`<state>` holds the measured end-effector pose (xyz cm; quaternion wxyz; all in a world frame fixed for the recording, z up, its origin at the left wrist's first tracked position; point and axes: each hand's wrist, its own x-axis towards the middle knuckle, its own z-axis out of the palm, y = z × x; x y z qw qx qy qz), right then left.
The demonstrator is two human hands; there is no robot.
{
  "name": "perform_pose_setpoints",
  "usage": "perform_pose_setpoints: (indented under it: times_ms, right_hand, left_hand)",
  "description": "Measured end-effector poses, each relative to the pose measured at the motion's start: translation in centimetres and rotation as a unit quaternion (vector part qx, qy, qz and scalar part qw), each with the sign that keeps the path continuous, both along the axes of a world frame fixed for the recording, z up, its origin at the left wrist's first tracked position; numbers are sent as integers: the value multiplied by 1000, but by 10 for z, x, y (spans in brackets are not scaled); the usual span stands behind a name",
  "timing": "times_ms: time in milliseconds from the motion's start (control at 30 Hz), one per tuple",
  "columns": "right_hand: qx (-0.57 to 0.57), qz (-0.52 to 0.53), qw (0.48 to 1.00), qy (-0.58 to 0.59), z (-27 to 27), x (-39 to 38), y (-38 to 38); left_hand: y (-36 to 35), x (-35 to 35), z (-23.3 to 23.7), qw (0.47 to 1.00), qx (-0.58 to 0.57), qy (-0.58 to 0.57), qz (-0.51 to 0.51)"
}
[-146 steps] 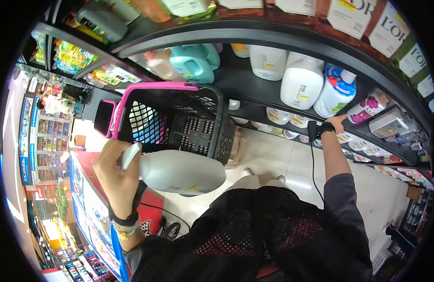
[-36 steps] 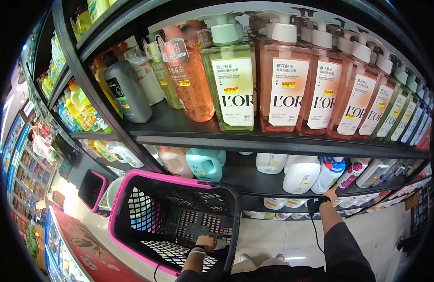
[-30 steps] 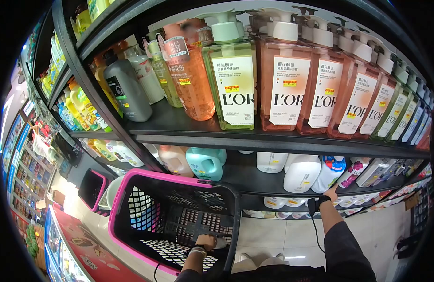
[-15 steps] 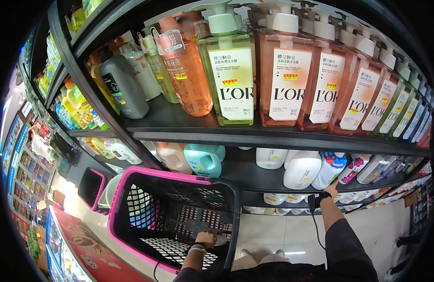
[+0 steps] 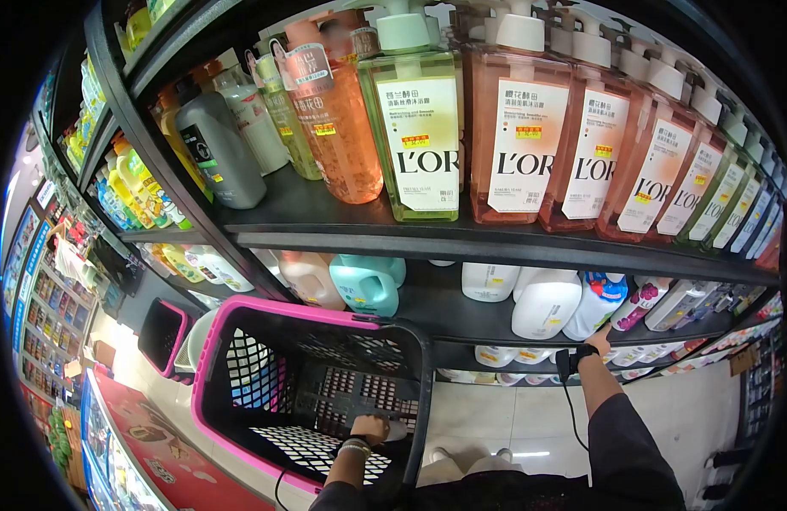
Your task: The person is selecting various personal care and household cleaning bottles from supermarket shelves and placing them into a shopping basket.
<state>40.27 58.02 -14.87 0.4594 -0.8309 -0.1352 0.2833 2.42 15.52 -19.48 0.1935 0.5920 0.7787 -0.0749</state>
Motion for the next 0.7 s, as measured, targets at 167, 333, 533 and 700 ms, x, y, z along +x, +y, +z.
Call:
perform_pose_setpoints:
  times_ms: [167,333,533,700]
  right_hand:
    - [1,4,1000,-5,-2,0,1]
    - [-6,4,1000,-3,-1,1,1]
    - [9,6,1000,-2,2,-1,0]
    - [0,-7,1000,-25,-5,2,5]
  left_hand:
    - [2,0,2,1000,0,-14,6]
    - [0,-1,-1,1000,3,-26,11]
    - [-2,-2,-5,1000,22,-22,0]
    - [2,-2,1,999,-46,-19,5]
